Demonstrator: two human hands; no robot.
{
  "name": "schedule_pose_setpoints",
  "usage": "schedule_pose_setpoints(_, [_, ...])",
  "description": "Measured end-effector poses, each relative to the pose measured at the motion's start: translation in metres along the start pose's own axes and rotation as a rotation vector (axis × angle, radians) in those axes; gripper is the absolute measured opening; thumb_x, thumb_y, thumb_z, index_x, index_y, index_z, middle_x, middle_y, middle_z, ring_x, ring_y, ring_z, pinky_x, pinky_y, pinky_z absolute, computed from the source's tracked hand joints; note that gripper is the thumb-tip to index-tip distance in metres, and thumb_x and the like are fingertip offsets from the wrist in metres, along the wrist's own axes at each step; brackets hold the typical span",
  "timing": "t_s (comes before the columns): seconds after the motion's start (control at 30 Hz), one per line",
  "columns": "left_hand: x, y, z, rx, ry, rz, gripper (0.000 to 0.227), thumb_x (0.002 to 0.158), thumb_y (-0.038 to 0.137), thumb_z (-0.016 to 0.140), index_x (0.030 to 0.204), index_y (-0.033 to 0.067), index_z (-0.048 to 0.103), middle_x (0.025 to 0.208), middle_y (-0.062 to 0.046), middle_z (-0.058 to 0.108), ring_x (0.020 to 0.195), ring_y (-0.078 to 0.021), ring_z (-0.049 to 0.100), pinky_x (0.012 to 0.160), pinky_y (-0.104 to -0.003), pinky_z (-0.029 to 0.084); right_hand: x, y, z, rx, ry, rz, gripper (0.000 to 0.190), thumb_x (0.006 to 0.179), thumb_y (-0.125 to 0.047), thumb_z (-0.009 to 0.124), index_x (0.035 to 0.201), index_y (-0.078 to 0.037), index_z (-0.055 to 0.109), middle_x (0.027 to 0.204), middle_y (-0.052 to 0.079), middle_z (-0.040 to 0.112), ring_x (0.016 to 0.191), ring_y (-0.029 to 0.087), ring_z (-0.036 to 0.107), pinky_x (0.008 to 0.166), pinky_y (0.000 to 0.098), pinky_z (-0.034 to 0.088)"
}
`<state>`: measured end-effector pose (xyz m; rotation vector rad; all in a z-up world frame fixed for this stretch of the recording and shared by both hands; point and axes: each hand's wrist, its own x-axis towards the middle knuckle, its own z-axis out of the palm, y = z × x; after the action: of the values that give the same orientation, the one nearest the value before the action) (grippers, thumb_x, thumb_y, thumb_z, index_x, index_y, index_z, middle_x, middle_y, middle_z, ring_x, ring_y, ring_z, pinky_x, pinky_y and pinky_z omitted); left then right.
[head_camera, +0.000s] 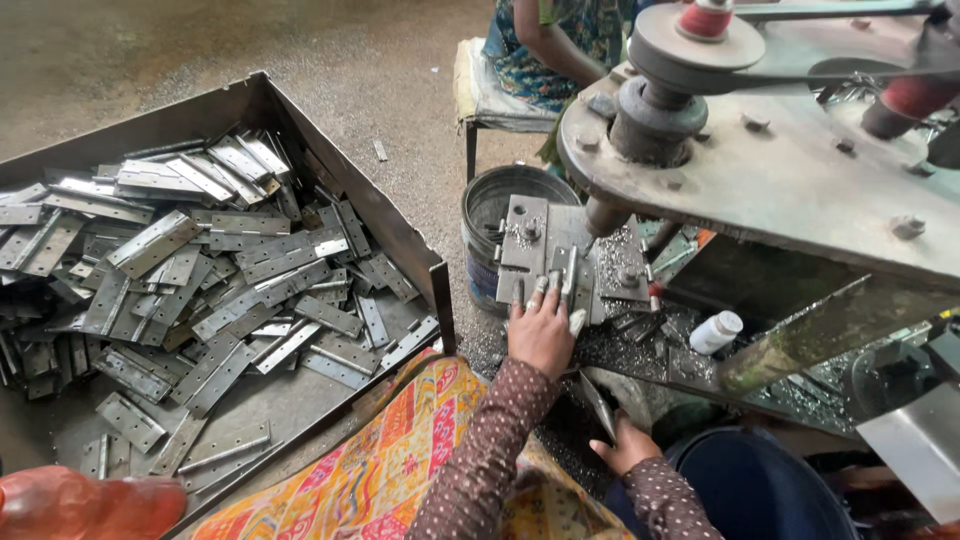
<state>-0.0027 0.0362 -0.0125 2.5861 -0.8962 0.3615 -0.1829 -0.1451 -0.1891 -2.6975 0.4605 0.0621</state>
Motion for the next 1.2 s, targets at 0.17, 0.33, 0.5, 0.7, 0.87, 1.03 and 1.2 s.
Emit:
schedule_pose_setpoints(0.17, [0.005,-0.001,0.012,-0.018,0.007,-0.021,0.036,0.1,0.024,0.047,0.122,0.0009,0.065,0.146,-0.017,0.054,0.138,-0.0324,0.049,0.119,-0.06,0.026,0.008,-0.002,-0.03,-0.156,-0.159,0.098,0.065,0.081,-0.056,0.076,0.115,-0.005,0.053,0.09,0.022,0.073,0.084,0.039,0.073,0.075,0.0468,0.059])
schedule_pose_setpoints(0.33, [0.033,-0.005,0.017,0.043,0.004,-0.027,0.037,0.096,0.018,0.046,0.122,0.0004,0.066,0.143,-0.017,0.055,0.132,-0.0326,0.051,0.118,-0.059,0.028,-0.008,-0.009,-0.005,-0.044,-0.111,0.201,0.063,0.084,-0.05,0.069,0.124,-0.005,0.049,0.088,0.021,0.073,0.076,0.039,0.075,0.069,0.0462,0.062])
schedule_pose_setpoints(0.5, [0.002,-0.005,0.012,-0.01,-0.055,-0.039,0.034,0.096,0.016,0.049,0.12,0.0002,0.067,0.147,-0.017,0.054,0.136,-0.0329,0.05,0.113,-0.059,0.036,-0.028,-0.007,0.029,-0.162,-0.075,0.234,0.054,0.09,-0.051,0.066,0.123,-0.01,0.055,0.089,0.021,0.075,0.086,0.04,0.072,0.076,0.0501,0.058])
schedule_pose_setpoints(0.7, [0.016,-0.003,0.005,0.066,0.084,0.019,0.032,0.092,0.018,0.05,0.114,0.0052,0.069,0.15,-0.015,0.053,0.139,-0.0312,0.049,0.116,-0.058,0.036,0.023,-0.021,-0.048,-0.122,-0.289,0.255,0.073,0.081,-0.056,0.074,0.125,-0.004,0.048,0.098,0.018,0.072,0.086,0.034,0.077,0.078,0.0437,0.063])
schedule_pose_setpoints(0.87, [0.033,0.002,0.019,-0.068,-0.048,-0.067,0.037,0.097,0.019,0.047,0.125,0.0028,0.065,0.147,-0.014,0.052,0.135,-0.0323,0.05,0.111,-0.06,0.036,0.008,-0.029,-0.051,-0.141,-0.189,0.177,0.069,0.08,-0.057,0.074,0.117,-0.003,0.055,0.093,0.021,0.073,0.087,0.037,0.073,0.079,0.0454,0.06])
schedule_pose_setpoints(1.03, [0.038,0.003,0.015,-0.047,-0.024,-0.053,0.035,0.098,0.018,0.047,0.123,0.0039,0.066,0.147,-0.014,0.053,0.136,-0.0307,0.05,0.111,-0.06,0.037,-0.012,-0.009,0.009,-0.147,-0.051,0.232,0.063,0.088,-0.054,0.065,0.131,-0.01,0.054,0.093,0.022,0.074,0.089,0.038,0.073,0.079,0.047,0.06])
schedule_pose_setpoints(1.2, [0.017,0.005,0.008,-0.008,-0.114,-0.028,0.035,0.097,0.018,0.048,0.124,0.005,0.067,0.147,-0.013,0.054,0.138,-0.0302,0.05,0.113,-0.058,0.038,-0.003,0.004,0.005,0.06,-0.119,0.105,0.081,0.077,-0.05,0.078,0.13,0.002,0.046,0.097,0.025,0.07,0.086,0.041,0.072,0.073,0.0471,0.059])
